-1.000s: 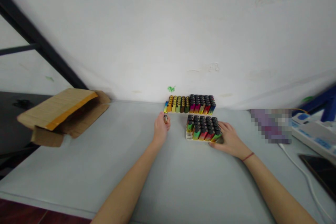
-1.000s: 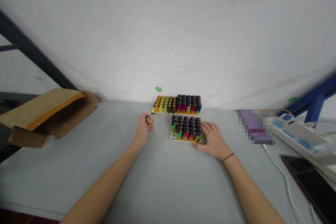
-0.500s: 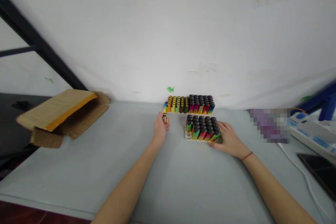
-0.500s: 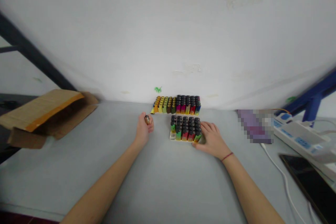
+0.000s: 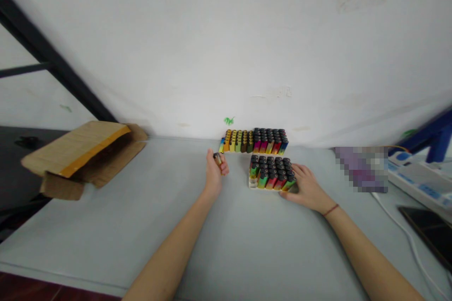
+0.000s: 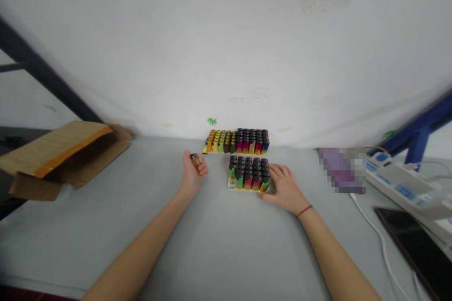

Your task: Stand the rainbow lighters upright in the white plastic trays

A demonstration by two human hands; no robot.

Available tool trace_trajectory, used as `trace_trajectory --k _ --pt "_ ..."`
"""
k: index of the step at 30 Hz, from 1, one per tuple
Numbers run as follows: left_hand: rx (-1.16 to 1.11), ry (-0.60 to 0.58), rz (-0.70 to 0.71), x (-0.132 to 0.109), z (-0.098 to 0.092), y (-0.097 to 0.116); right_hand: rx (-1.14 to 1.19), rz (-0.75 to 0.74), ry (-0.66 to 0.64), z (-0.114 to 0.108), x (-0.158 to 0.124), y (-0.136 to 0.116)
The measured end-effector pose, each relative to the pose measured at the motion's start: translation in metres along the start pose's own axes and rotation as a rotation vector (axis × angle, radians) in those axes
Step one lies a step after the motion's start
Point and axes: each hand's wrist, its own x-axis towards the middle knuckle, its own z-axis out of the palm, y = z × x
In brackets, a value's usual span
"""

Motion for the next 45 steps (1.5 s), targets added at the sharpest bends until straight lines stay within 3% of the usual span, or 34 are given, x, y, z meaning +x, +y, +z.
trace_trajectory --k 9,13,21,29,45 --pt "0.280 -0.275 0.438 -0.021 0.006 -0.021 0.014 -0.016 0.007 -0.001 0.000 0.001" --pt "0.405 -0.282 0.553 -0.023 0.008 -0.020 0.004 -0.015 0.005 -0.002 0.000 0.000" --pt "0.486 -0.356 0.377 -0.013 0.004 -0.018 0.015 -0.031 0.013 0.000 0.000 0.001" --pt "0.497 -0.398 0.326 -0.010 0.000 -0.021 0.012 -0.023 0.016 -0.001 0.000 0.000" --pt "0.846 -0.591 0.680 -0.017 -0.003 -0.010 0.001 -0.027 0.012 -0.001 0.000 0.000"
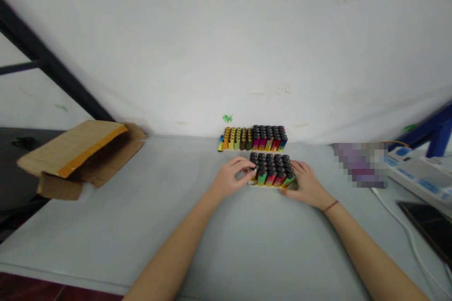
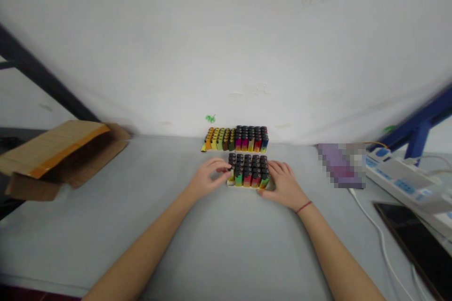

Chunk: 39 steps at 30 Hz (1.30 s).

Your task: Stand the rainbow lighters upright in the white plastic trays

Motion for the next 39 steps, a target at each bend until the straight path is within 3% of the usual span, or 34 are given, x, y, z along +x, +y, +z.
trace_trajectory --k 4,6,10,12,16,22,28,34,39 --pt "0.020 0.012 0.021 -0.001 -0.001 0.001 -0.003 -0.003 0.005 0.001 -0.001 0.001" --pt "0.063 0.071 -0.004 -0.002 -0.002 -0.003 -0.005 -0.002 0.005 0.001 -0.001 0.001" --pt "0.364 0.304 -0.204 0.002 -0.011 -0.019 0.000 -0.002 0.000 0.001 -0.001 0.002" --pt "0.577 0.328 -0.332 0.004 -0.019 -0.028 0.008 -0.003 0.000 0.002 -0.001 0.002" --pt "0.835 0.193 -0.518 0.003 -0.028 -0.042 0.003 0.004 -0.002 0.002 -0.001 0.003" --pt "0.938 0.089 -0.489 0.003 -0.027 -0.040 -0.013 -0.001 0.008 0.001 -0.001 0.002" --pt "0.950 -0.015 -0.574 0.003 -0.056 -0.030 -0.011 -0.006 0.014 0.002 -0.001 0.003" --pt "0.890 0.045 -0.609 0.001 -0.056 -0.038 -0.019 -0.017 0.021 0.001 0.000 0.002" --pt "0.891 -0.021 -0.625 0.002 -0.053 -0.040 -0.024 -0.004 0.004 0.001 0.000 0.002"
